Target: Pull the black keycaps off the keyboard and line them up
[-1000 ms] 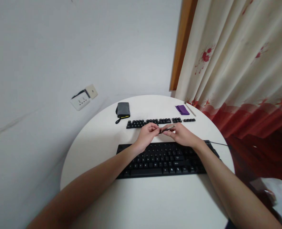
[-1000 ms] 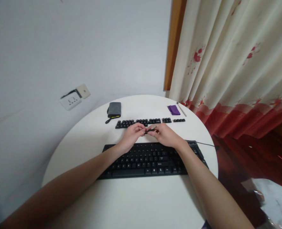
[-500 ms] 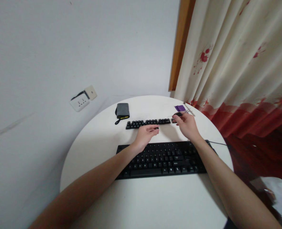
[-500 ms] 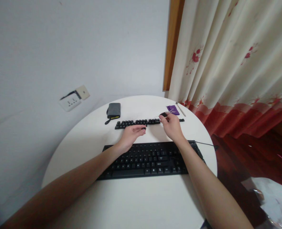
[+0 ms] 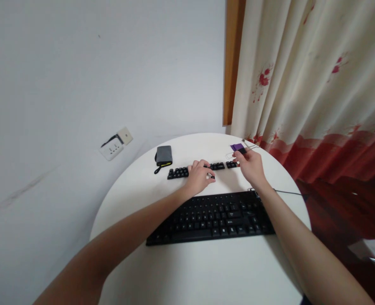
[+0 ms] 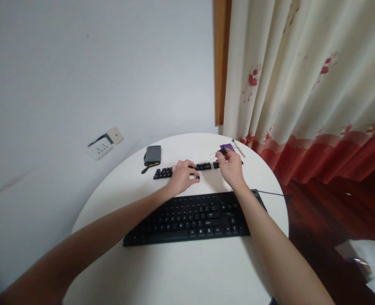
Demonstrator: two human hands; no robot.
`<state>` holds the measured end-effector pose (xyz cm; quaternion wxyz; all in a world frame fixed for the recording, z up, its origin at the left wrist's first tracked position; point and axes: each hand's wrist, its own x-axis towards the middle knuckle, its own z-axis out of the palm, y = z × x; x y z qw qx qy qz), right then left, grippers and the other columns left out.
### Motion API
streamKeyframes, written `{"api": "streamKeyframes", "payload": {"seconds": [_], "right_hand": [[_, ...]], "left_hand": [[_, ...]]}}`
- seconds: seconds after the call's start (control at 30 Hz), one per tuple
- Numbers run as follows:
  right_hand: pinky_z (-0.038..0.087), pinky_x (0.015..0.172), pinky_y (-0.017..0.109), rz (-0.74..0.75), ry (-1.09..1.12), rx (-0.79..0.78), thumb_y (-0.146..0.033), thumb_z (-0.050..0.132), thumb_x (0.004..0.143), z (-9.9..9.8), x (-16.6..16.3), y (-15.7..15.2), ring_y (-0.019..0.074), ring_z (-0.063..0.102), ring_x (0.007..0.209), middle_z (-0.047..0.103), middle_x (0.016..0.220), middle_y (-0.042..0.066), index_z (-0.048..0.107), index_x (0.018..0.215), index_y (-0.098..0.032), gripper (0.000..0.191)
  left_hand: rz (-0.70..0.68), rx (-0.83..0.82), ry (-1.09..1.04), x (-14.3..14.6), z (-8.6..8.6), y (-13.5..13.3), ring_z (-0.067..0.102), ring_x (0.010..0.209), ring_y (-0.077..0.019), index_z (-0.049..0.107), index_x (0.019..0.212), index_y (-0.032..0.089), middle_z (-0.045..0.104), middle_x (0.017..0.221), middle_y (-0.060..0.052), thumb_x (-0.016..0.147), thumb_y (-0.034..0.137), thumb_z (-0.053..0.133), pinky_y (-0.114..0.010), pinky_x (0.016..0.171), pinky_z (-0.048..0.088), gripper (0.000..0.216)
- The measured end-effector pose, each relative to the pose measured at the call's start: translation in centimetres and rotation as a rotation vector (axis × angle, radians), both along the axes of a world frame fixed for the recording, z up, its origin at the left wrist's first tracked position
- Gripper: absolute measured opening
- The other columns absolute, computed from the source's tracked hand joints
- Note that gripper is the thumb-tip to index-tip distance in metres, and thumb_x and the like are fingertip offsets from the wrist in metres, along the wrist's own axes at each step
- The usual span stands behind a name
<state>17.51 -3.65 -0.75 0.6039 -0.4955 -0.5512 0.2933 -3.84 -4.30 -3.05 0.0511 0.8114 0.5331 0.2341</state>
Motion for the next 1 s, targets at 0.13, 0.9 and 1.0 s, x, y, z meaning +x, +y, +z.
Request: {"api": "streamKeyframes", "payload": {"seconds": [0.13, 0.9, 1.0], "right_hand": [[0.052, 0.059, 0.032, -0.006, 0.003, 0.018, -0.044, 0.061, 0.084, -0.1, 0.1, 0.2, 0.0201, 0.067, 0.066, 0.072, 0.079, 0.01, 0.067, 0.087, -0.013, 0.031], [0.052, 0.057, 0.031, 0.025, 0.014, 0.0, -0.041, 0.061, 0.084, -0.4, 0.0, 0.5, 0.0202, 0.068, 0.068, 0.073, 0.084, 0.011, 0.065, 0.086, -0.015, 0.027], [0.052, 0.057, 0.031, 0.022, 0.007, -0.002, -0.044, 0.062, 0.084, -0.5, 0.1, 0.6, 0.0207, 0.069, 0.068, 0.073, 0.083, 0.011, 0.065, 0.086, -0.015, 0.029]], "left_hand": [[0.013, 0.01, 0.073, 0.6, -0.5, 1.3, 0.045, 0.12, -0.0322, 0.08, 0.085, 0.029, 0.06, 0.127, -0.006, 0.076, 0.031, 0.083, -0.049, 0.095, 0.034, 0.009], [0.15, 0.075, 0.0, 0.3, -1.9, 1.0, 0.043, 0.122, -0.0321, 0.065, 0.117, 0.028, 0.053, 0.131, -0.008, 0.079, 0.032, 0.075, -0.047, 0.099, 0.032, 0.04], [0.179, 0.072, 0.004, 0.4, -1.9, 1.0, 0.043, 0.123, -0.0326, 0.062, 0.121, 0.027, 0.053, 0.132, -0.009, 0.079, 0.031, 0.075, -0.047, 0.1, 0.032, 0.044]]}}
